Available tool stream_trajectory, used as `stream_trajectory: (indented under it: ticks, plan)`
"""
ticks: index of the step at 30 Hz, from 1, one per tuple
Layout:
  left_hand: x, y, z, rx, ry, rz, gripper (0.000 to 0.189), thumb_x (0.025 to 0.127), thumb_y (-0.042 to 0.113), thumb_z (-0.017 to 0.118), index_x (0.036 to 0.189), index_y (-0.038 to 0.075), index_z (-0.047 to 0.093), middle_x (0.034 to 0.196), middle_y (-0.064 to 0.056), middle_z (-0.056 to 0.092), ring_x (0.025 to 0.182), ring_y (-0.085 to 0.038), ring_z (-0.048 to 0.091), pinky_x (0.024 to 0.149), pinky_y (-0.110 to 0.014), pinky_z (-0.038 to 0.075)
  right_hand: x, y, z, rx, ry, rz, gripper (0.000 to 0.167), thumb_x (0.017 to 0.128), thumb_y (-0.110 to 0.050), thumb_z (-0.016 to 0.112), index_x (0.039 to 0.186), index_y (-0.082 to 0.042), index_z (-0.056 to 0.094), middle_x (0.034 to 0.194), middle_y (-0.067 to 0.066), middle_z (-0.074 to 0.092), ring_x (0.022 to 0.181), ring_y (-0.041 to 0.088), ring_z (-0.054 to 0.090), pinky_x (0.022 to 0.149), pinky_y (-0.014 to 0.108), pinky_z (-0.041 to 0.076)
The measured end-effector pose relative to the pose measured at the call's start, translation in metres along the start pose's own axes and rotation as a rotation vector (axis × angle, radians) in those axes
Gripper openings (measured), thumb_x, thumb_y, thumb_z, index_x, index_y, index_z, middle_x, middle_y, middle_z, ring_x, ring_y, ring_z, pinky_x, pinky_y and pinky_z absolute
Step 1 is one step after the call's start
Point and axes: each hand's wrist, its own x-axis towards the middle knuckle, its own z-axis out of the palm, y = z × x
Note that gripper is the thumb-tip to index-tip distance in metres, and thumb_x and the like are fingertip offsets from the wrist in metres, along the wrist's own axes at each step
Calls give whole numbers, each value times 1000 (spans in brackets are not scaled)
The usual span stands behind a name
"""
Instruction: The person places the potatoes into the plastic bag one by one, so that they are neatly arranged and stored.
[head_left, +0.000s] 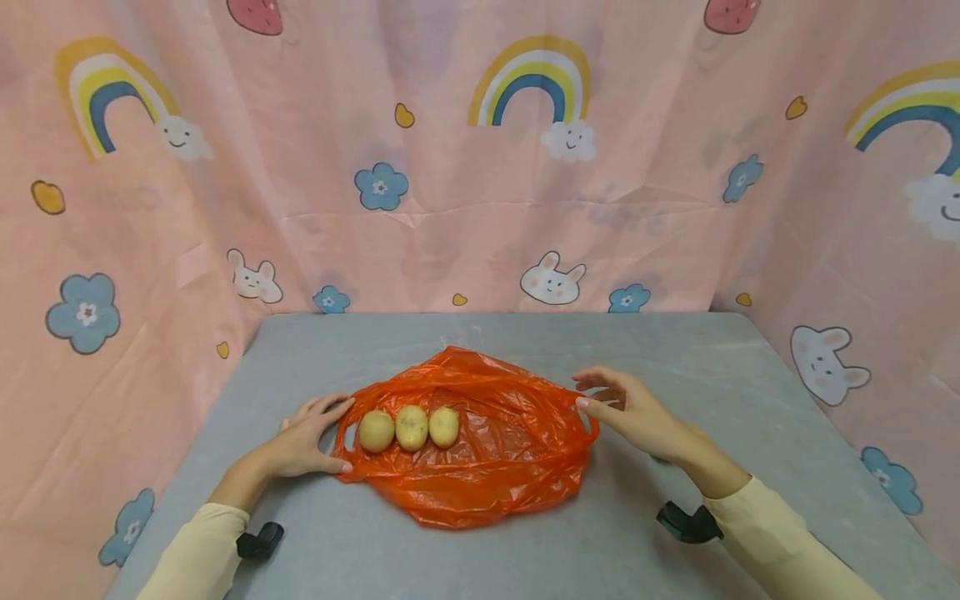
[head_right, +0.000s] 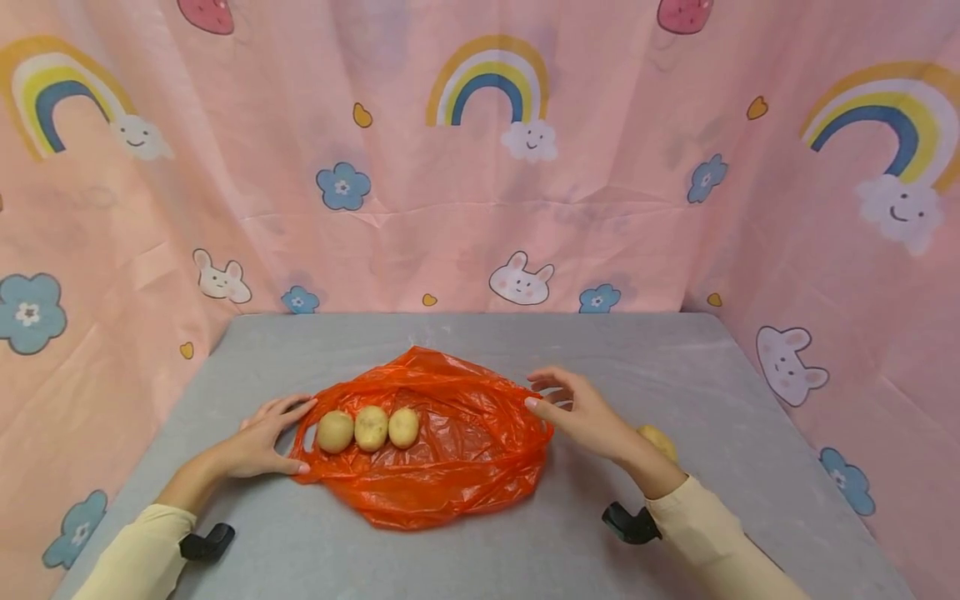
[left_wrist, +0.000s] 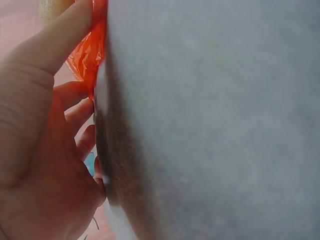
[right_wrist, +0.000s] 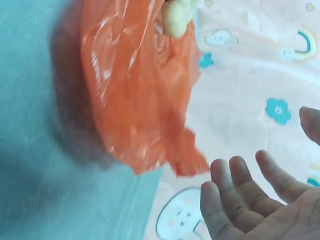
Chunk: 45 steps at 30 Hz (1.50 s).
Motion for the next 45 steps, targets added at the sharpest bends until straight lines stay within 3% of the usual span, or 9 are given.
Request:
stream_trajectory:
  ticks: [10,16,22,28,34,40,41,43,45]
  plan:
    - [-1,-1,5,-11,-11,-12,108,74,50,86,158,8,34,163,-17,28,146,-49,21,100,-78,22,-16,29,-24,-72,61,42,45,103,-27,59,140,-3,54,136,22,60,120,36,59,98,53,50]
    - [-1,-1,8,-6,-11,-21,108,74,51,86,158,9,35,163,-17,28,146,-49,22,100,-77,24,-29,57,-41,-162,61,61,45,102,-25,61,139,0,54,140,27,56,126,47,52,99,63,44]
    - [0,-1,8,-3,-15,-28,108,74,51,86,158,9,34,163,-18,28,147,-49,21,102,-79,22,-38,89,-56,-211,-13,66,60,94,-26,71,143,2,51,149,31,46,139,57,35,100,78,30]
    - [2,-1,6,-16,-13,-22,108,74,50,86,158,8,34,163,-19,28,147,-49,20,102,-78,22,-42,116,-63,-207,-92,69,70,89,-24,77,147,1,46,151,34,43,139,61,32,99,79,30]
    - [1,-1,5,-11,-10,-22,108,73,51,86,158,8,34,163,-18,28,147,-48,21,101,-77,23,-43,126,-61,-246,-110,46,69,86,-25,80,143,2,52,147,31,51,135,54,41,100,68,40]
    - [0,0,3,-5,-8,-14,108,73,51,87,158,8,35,163,-18,29,146,-48,23,99,-74,26,-44,128,-59,-240,-120,10,58,86,-20,80,135,3,59,145,39,47,133,61,41,101,65,40]
    - [0,0,2,-4,-7,-12,108,73,51,87,158,8,35,162,-18,29,146,-48,23,99,-75,26,-44,128,-59,-234,-122,4,57,86,-18,80,135,4,59,145,41,45,134,63,40,103,60,41]
    - [-1,0,2,-3,-6,-10,108,73,51,87,158,8,35,162,-18,29,146,-48,23,99,-74,26,-45,128,-58,-244,-107,0,56,86,-19,80,134,2,60,145,40,46,134,62,41,106,39,43]
    - [0,-1,1,-3,-4,-8,108,73,50,87,158,8,35,162,-18,29,145,-48,23,99,-74,27,-45,128,-58,-250,-86,-11,55,85,-19,80,133,1,60,144,39,47,133,59,43,100,18,38]
